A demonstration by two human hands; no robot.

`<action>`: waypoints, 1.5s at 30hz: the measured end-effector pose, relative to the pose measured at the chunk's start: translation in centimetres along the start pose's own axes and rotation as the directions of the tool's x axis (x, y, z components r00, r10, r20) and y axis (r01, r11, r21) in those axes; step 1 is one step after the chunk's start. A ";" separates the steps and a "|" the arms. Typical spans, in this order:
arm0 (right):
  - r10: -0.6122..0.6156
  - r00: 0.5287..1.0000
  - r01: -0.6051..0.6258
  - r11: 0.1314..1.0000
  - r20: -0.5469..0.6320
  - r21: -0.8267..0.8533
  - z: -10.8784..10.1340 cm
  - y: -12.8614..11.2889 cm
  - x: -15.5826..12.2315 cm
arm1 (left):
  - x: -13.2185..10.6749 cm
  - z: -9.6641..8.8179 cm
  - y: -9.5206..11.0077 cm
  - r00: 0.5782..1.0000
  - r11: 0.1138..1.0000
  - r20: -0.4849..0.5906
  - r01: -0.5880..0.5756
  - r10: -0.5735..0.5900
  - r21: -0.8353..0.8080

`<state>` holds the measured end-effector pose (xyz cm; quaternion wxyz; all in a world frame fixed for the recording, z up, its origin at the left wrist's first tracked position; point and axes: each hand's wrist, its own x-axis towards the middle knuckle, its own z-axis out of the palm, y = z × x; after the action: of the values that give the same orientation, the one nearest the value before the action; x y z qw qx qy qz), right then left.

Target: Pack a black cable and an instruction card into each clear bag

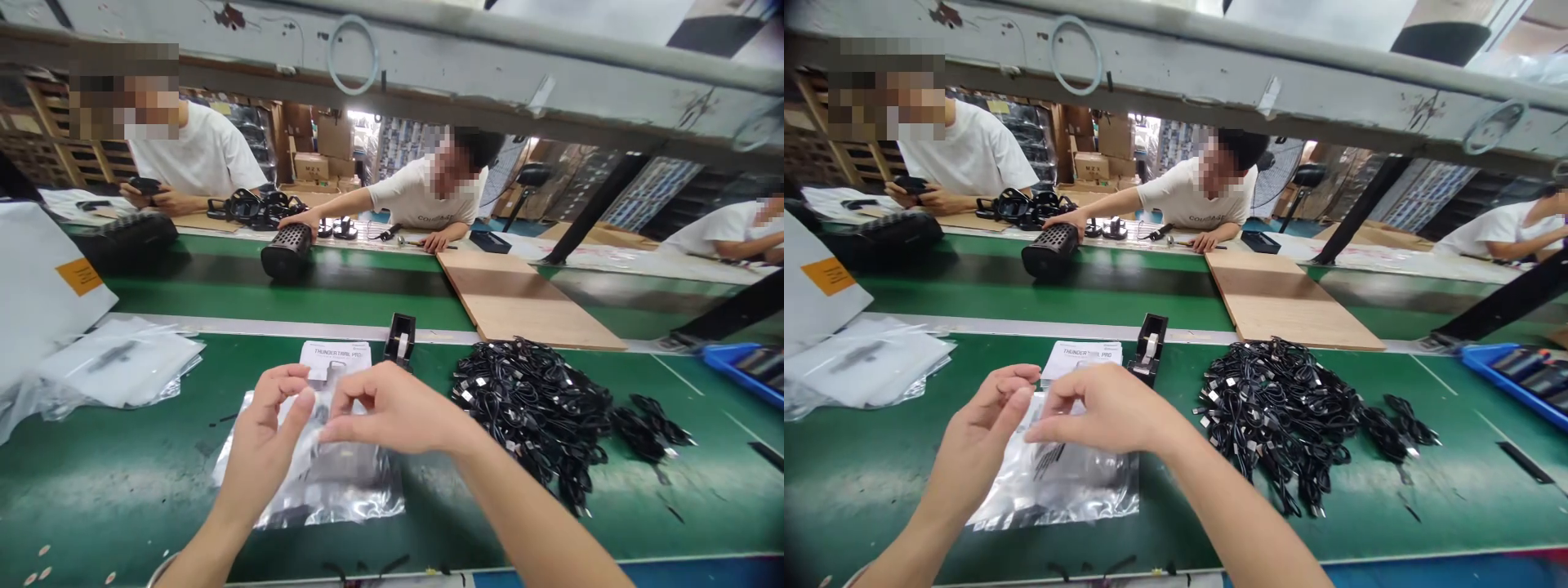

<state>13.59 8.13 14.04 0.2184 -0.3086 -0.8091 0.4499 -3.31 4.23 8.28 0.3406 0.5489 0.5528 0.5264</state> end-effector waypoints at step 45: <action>-0.059 0.834 0.095 0.995 -0.549 0.037 3.4 6.2 -5.1 | -0.6 0.6 0.1 0.925 0.930 0.232 0.337 -0.299 -0.146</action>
<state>16.94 5.06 6.62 0.4679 -0.3842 -0.7103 0.3591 -2.60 3.79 8.17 0.5262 0.4693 0.5458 0.4527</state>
